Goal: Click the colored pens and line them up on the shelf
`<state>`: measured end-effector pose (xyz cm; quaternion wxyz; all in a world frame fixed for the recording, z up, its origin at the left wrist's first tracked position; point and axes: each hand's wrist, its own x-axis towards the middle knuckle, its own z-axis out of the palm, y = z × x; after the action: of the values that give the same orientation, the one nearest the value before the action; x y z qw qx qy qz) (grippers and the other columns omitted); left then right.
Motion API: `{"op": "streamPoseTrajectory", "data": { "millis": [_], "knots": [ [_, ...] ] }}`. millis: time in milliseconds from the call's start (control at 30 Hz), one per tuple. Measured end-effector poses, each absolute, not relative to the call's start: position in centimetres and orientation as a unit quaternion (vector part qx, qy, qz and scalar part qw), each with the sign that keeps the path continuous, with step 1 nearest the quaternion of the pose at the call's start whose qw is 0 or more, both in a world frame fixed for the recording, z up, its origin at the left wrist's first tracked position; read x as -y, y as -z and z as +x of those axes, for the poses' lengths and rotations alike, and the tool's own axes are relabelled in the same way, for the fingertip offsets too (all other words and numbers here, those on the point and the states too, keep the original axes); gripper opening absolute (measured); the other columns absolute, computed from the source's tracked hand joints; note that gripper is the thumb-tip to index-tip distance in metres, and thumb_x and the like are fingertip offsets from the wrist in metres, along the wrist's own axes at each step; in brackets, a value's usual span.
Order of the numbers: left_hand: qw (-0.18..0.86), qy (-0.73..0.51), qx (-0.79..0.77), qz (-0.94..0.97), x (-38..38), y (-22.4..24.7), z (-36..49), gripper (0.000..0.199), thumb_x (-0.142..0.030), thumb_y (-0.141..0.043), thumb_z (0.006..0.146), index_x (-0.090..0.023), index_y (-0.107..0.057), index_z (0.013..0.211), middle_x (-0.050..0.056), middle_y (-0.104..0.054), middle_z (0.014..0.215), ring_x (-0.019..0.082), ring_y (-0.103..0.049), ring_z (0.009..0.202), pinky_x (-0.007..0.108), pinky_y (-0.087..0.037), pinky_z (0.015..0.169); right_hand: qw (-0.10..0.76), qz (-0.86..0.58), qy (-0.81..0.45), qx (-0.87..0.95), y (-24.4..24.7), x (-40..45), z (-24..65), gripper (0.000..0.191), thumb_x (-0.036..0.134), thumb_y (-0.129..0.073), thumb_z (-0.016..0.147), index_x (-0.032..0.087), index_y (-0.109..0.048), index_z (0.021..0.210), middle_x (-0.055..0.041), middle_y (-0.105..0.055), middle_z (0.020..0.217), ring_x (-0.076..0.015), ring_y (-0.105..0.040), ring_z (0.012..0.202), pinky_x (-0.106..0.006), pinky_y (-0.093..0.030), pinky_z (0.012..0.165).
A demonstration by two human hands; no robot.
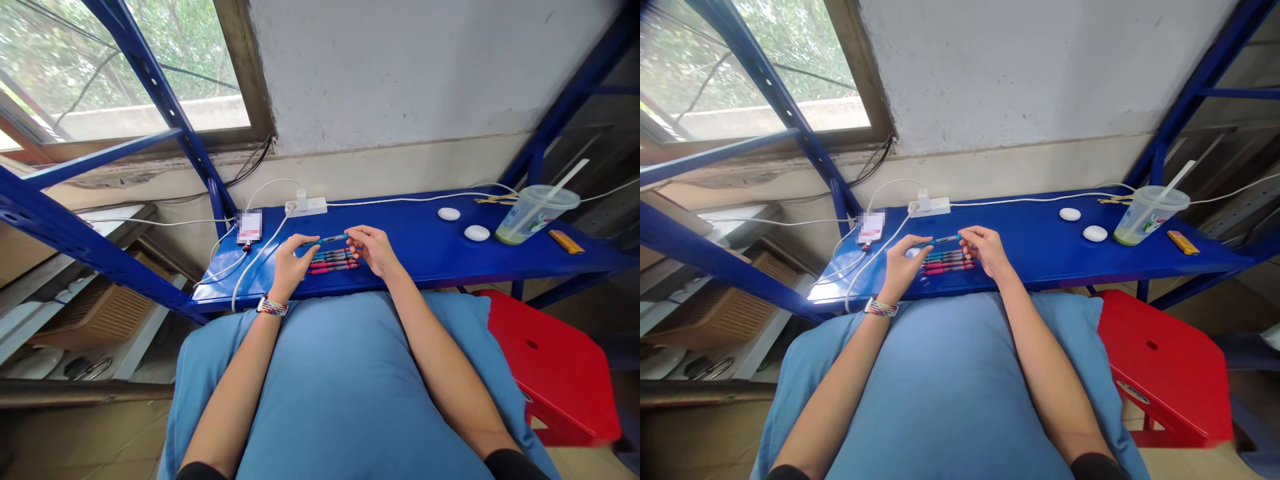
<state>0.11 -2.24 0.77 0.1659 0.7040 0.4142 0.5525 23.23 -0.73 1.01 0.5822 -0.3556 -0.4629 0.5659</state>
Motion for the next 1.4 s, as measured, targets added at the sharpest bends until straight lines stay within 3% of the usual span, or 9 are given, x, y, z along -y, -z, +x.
{"op": "streamPoseTrajectory", "data": {
  "millis": [300, 433, 533, 767, 967, 1033, 1167, 1300, 1400],
  "knots": [
    [0.23, -0.549, -0.422, 0.684, 2.1, -0.9, 0.1, 0.018, -0.039, -0.076, 0.096, -0.026, -0.083, 0.105, 0.006, -0.084, 0.106, 0.026, -0.077, 0.103, 0.042, -0.06, 0.1, 0.614, -0.342, -0.53, 0.474, -1.2, 0.5, 22.7, 0.045, 0.056, -0.102, 0.065, 0.021, -0.082, 0.085, -0.0022, -0.072, 0.071, -0.013, -0.06, 0.057, -0.027, -0.052, 0.047],
    [0.27, -0.545, -0.431, 0.666, 1.9, -1.0, 0.3, 0.045, -0.054, -0.064, 0.102, -0.024, -0.069, 0.069, 0.002, -0.071, 0.069, 0.023, -0.074, 0.081, 0.038, -0.059, 0.087, 0.619, -0.325, -0.511, 0.5, -1.4, 0.7, 22.5, 0.042, 0.054, -0.1, 0.069, 0.021, -0.085, 0.089, -0.0011, -0.071, 0.071, -0.0137, -0.061, 0.056, -0.03, -0.057, 0.05],
    [0.283, -0.551, -0.432, 0.655, 1.7, -1.0, 0.3, 0.059, -0.061, -0.06, 0.104, -0.024, -0.055, 0.058, 0.002, -0.064, 0.061, 0.023, -0.075, 0.08, 0.036, -0.058, 0.083, 0.615, -0.313, -0.512, 0.512, -1.5, 1.0, 22.4, 0.04, 0.052, -0.099, 0.072, 0.022, -0.085, 0.094, -0.0003, -0.071, 0.073, -0.0138, -0.061, 0.057, -0.032, -0.06, 0.053],
    [0.261, -0.569, -0.424, 0.655, 1.5, -0.7, 0.3, 0.031, -0.053, -0.073, 0.098, -0.025, -0.082, 0.105, 0.004, -0.08, 0.092, 0.022, -0.075, 0.087, 0.035, -0.059, 0.084, 0.607, -0.311, -0.554, 0.477, -1.3, 0.9, 22.6, 0.039, 0.054, -0.097, 0.073, 0.023, -0.083, 0.092, -0.0009, -0.071, 0.076, -0.0151, -0.064, 0.063, -0.031, -0.061, 0.057],
    [0.264, -0.547, -0.456, 0.65, 1.3, -0.6, 0.4, 0.062, -0.062, -0.058, 0.106, -0.023, -0.065, 0.058, 0.003, -0.069, 0.063, 0.019, -0.069, 0.067, 0.035, -0.056, 0.079, 0.608, -0.324, -0.543, 0.48, -0.6, 0.3, 22.6, 0.035, 0.044, -0.098, 0.069, 0.022, -0.083, 0.092, -0.0015, -0.074, 0.08, -0.0152, -0.066, 0.067, -0.033, -0.064, 0.067],
    [0.275, -0.547, -0.456, 0.645, 1.2, -0.5, 0.4, 0.056, -0.062, -0.06, 0.105, -0.023, -0.069, 0.066, 0.002, -0.07, 0.065, 0.018, -0.068, 0.067, 0.034, -0.056, 0.078, 0.614, -0.33, -0.534, 0.479, -0.5, 0.1, 22.5, 0.033, 0.044, -0.096, 0.07, 0.022, -0.083, 0.09, -0.0011, -0.073, 0.079, -0.0153, -0.065, 0.067, -0.033, -0.064, 0.067],
    [0.285, -0.568, -0.423, 0.646, 1.0, -0.3, 0.4, 0.032, -0.051, -0.081, 0.092, -0.025, -0.077, 0.112, 0.001, -0.077, 0.089, 0.019, -0.073, 0.081, 0.032, -0.057, 0.079, 0.644, -0.342, -0.514, 0.452, -0.4, 0.0, 22.6, 0.033, 0.044, -0.095, 0.068, 0.022, -0.082, 0.09, -0.0006, -0.07, 0.076, -0.0152, -0.064, 0.066, -0.033, -0.063, 0.064],
    [0.28, -0.562, -0.439, 0.642, 0.7, -0.2, 0.4, 0.038, -0.054, -0.066, 0.103, -0.022, -0.075, 0.085, 0.004, -0.074, 0.076, 0.021, -0.074, 0.082, 0.035, -0.057, 0.083, 0.649, -0.344, -0.513, 0.444, -0.5, -0.1, 22.7, 0.032, 0.043, -0.094, 0.068, 0.022, -0.083, 0.09, -0.0007, -0.071, 0.075, -0.0155, -0.065, 0.067, -0.032, -0.063, 0.063],
    [0.293, -0.575, -0.436, 0.627, 0.6, -0.2, 0.3, 0.033, -0.054, -0.071, 0.1, -0.022, -0.078, 0.098, 0.002, -0.073, 0.076, 0.02, -0.073, 0.079, 0.034, -0.057, 0.081, 0.651, -0.344, -0.514, 0.441, -0.5, -0.1, 22.7, 0.033, 0.043, -0.094, 0.066, 0.022, -0.083, 0.089, -0.0008, -0.071, 0.075, -0.0159, -0.065, 0.067, -0.032, -0.063, 0.063]
  ]
}}
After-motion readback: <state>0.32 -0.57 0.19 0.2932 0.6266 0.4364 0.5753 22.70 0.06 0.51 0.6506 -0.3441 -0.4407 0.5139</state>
